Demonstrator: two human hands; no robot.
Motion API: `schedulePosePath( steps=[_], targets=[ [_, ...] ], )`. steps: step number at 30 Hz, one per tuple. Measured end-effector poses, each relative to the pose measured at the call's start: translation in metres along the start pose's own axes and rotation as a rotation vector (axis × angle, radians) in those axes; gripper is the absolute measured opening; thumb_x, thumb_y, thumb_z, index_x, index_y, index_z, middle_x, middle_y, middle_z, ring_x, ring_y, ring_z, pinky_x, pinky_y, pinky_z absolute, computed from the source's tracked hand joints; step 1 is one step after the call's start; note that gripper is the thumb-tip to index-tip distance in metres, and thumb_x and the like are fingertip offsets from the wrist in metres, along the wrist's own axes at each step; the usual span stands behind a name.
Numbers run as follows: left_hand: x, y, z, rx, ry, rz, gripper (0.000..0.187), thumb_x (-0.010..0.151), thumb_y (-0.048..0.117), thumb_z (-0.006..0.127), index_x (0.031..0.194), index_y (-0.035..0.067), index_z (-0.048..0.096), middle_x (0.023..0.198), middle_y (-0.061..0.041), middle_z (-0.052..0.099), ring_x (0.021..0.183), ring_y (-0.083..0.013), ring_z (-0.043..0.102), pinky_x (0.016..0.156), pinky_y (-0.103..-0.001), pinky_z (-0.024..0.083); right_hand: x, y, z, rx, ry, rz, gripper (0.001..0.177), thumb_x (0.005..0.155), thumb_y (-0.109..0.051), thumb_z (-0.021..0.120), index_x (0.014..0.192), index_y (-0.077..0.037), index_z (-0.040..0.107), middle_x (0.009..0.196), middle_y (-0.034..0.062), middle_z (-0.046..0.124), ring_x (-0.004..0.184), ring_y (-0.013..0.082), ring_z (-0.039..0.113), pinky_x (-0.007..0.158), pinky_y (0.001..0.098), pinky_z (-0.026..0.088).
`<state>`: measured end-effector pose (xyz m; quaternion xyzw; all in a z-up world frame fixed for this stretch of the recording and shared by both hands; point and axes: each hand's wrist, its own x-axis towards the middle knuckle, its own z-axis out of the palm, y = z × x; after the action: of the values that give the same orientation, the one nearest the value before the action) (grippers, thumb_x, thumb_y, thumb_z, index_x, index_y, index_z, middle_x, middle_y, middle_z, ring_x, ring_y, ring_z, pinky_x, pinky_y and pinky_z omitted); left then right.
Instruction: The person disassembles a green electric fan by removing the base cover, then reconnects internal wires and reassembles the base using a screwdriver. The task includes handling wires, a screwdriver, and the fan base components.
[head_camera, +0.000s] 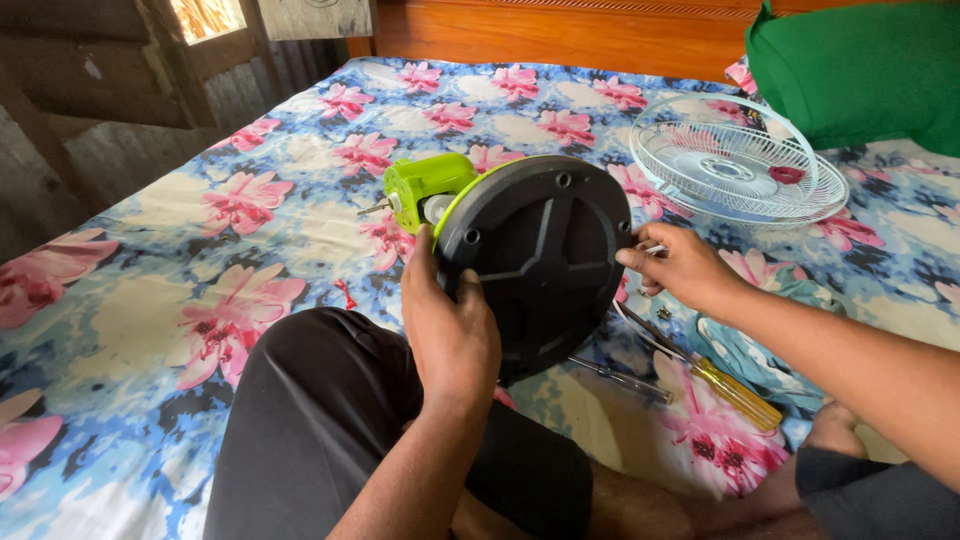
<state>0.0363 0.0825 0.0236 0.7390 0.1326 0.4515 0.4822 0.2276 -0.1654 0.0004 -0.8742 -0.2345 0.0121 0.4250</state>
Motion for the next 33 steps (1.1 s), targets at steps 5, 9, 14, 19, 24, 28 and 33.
schedulePosePath(
  steps=[5, 9, 14, 19, 24, 28, 33],
  targets=[
    [-0.001, -0.005, 0.002, 0.002, -0.105, -0.172, 0.063, 0.091, 0.013, 0.063, 0.152, 0.012, 0.044, 0.135, -0.022, 0.058, 0.126, -0.0361, 0.057, 0.105, -0.043, 0.043, 0.000, 0.002, -0.001, -0.057, -0.001, 0.027, 0.038, 0.092, -0.035, 0.072, 0.104, 0.000, 0.067, 0.076, 0.0070, 0.066, 0.061, 0.0125, 0.062, 0.057, 0.0317, 0.055],
    [0.001, -0.006, 0.000, 0.006, -0.061, -0.058, 0.058, 0.092, 0.014, 0.066, 0.145, 0.003, 0.047, 0.137, -0.025, 0.059, 0.128, -0.0393, 0.056, 0.106, -0.045, 0.042, -0.001, 0.000, 0.001, -0.032, -0.008, 0.058, 0.040, 0.093, -0.034, 0.068, 0.118, -0.004, 0.062, 0.091, 0.0074, 0.068, 0.066, 0.0142, 0.063, 0.058, 0.0320, 0.055],
    [0.015, -0.011, -0.013, 0.135, -0.229, -0.030, 0.057, 0.092, 0.023, 0.068, 0.141, 0.002, 0.048, 0.125, -0.028, 0.065, 0.120, -0.0442, 0.061, 0.099, -0.048, 0.047, -0.001, -0.008, 0.006, 0.108, -0.111, 0.095, 0.035, 0.099, -0.029, 0.059, 0.123, -0.003, 0.057, 0.107, 0.0088, 0.064, 0.083, 0.0138, 0.069, 0.061, 0.0342, 0.060],
    [0.023, -0.012, -0.022, 0.198, -0.350, -0.148, 0.059, 0.092, 0.029, 0.067, 0.141, 0.002, 0.047, 0.120, -0.031, 0.067, 0.117, -0.0462, 0.063, 0.096, -0.048, 0.049, -0.006, -0.013, 0.011, 0.366, -0.188, 0.200, 0.031, 0.101, -0.023, 0.052, 0.129, -0.010, 0.054, 0.105, 0.0036, 0.064, 0.082, 0.0160, 0.066, 0.068, 0.0363, 0.057],
    [0.026, -0.012, -0.023, 0.199, -0.329, -0.150, 0.061, 0.091, 0.029, 0.068, 0.141, 0.003, 0.047, 0.122, -0.029, 0.067, 0.118, -0.0441, 0.063, 0.096, -0.047, 0.049, -0.004, -0.011, 0.015, 0.499, -0.104, 0.118, 0.036, 0.101, -0.022, 0.055, 0.135, -0.010, 0.053, 0.098, -0.0003, 0.057, 0.074, 0.0114, 0.054, 0.069, 0.0344, 0.055],
    [0.028, -0.015, -0.027, 0.137, -0.323, -0.140, 0.059, 0.091, 0.029, 0.068, 0.140, 0.003, 0.047, 0.122, -0.027, 0.069, 0.117, -0.0417, 0.065, 0.095, -0.046, 0.050, 0.014, -0.015, 0.005, 0.505, -0.088, -0.002, 0.042, 0.102, -0.026, 0.057, 0.141, -0.011, 0.053, 0.094, -0.0042, 0.053, 0.070, 0.0078, 0.044, 0.067, 0.0307, 0.051],
    [0.033, -0.015, -0.023, 0.089, -0.389, -0.202, 0.051, 0.090, 0.031, 0.069, 0.127, 0.002, 0.049, 0.113, -0.025, 0.073, 0.107, -0.0392, 0.072, 0.090, -0.045, 0.053, 0.022, -0.008, -0.010, 0.478, -0.085, -0.092, 0.047, 0.103, -0.037, 0.056, 0.142, -0.010, 0.056, 0.096, -0.0057, 0.055, 0.078, 0.0072, 0.045, 0.071, 0.0291, 0.045]
  ],
)
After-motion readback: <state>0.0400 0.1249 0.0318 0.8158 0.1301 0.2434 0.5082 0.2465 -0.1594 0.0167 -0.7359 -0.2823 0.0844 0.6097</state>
